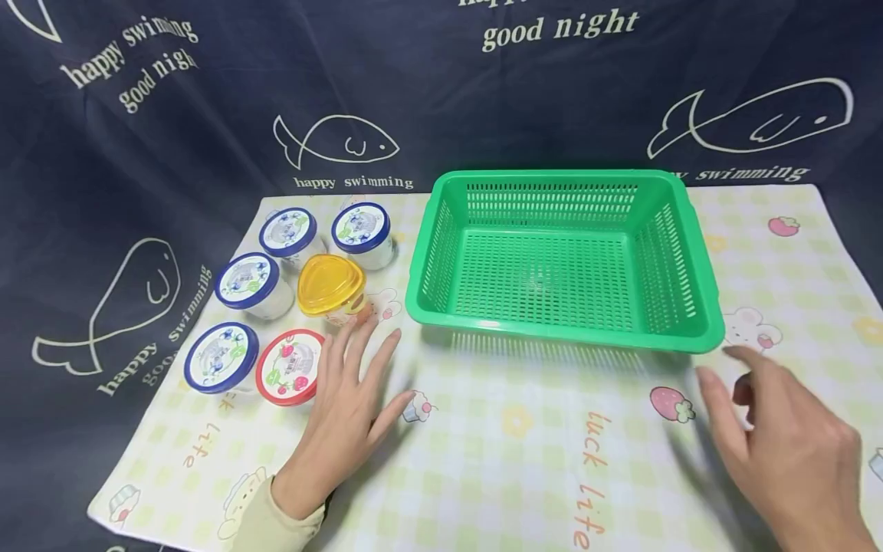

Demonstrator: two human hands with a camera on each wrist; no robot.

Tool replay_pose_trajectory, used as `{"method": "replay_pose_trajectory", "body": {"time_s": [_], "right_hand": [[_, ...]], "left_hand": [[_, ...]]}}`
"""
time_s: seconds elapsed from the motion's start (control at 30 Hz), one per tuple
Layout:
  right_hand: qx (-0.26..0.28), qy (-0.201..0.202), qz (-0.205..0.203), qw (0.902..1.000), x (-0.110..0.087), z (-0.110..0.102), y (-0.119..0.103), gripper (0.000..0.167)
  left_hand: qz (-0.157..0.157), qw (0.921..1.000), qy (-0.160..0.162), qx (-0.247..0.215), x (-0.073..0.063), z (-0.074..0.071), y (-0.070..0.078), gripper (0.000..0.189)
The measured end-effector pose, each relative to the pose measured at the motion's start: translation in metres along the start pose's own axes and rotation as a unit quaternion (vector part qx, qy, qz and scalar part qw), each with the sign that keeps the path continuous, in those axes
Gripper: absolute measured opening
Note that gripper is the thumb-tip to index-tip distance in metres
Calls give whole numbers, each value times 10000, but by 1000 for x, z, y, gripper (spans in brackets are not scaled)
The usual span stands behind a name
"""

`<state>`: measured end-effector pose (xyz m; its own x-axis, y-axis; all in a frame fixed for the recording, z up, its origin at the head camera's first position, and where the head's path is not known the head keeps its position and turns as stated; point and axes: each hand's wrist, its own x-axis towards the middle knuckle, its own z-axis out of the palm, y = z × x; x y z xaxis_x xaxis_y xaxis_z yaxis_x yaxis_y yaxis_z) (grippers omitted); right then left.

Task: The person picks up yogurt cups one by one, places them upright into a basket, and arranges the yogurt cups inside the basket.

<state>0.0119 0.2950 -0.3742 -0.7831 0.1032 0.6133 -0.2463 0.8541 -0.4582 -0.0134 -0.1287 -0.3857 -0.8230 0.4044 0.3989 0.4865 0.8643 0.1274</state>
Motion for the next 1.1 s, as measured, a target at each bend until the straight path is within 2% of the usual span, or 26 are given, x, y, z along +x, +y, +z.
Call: {"method": "replay_pose_trajectory", "body": {"time_s": [0.1, 0.17, 0.27, 0.33, 0.4, 0.53, 0.67, 0.83, 0.9, 1.0, 1.1], "right_hand": [[131, 85, 639, 9978, 16, 1, 9, 36], [164, -61, 1096, 9938, 26, 4, 14, 35], [207, -705, 1845, 9801, 41, 8, 19, 43], [141, -1193, 2357, 9644, 49, 10, 21, 50], [-15, -1628, 2605, 9517, 55, 12, 25, 57], [149, -2056, 2568, 9442, 58, 19, 32, 66], [512, -2050, 2374, 9482, 58, 25, 38, 68], [686, -1931, 2510, 9461, 54, 26, 42, 67], [920, -1856, 2596, 9433, 52, 24, 44, 66], [1527, -1711, 2748, 9338, 50, 20, 51, 64], [2503, -1524, 2872, 9119, 50, 19, 56, 57]], "left_hand": [[-19, 10000, 4, -74, 0, 0, 1, 73], [-59, 9999, -10, -119, 0, 0, 1, 74], [-105, 9998, -72, -142, 0, 1, 2, 75], [-104, 9998, -110, -97, 0, 1, 2, 74], [-83, 9998, -135, -72, -1, 2, 2, 73], [-73, 9998, -161, -73, -2, 2, 2, 73], [-69, 9999, -76, -88, -3, 2, 2, 74], [-106, 9998, 18, -175, -4, 0, 0, 71], [-139, 9996, 3, -226, -3, -3, -1, 71], [-169, 9994, 75, -301, -2, -11, -5, 70], [-218, 9988, 259, -351, -4, -22, -14, 69]]}}
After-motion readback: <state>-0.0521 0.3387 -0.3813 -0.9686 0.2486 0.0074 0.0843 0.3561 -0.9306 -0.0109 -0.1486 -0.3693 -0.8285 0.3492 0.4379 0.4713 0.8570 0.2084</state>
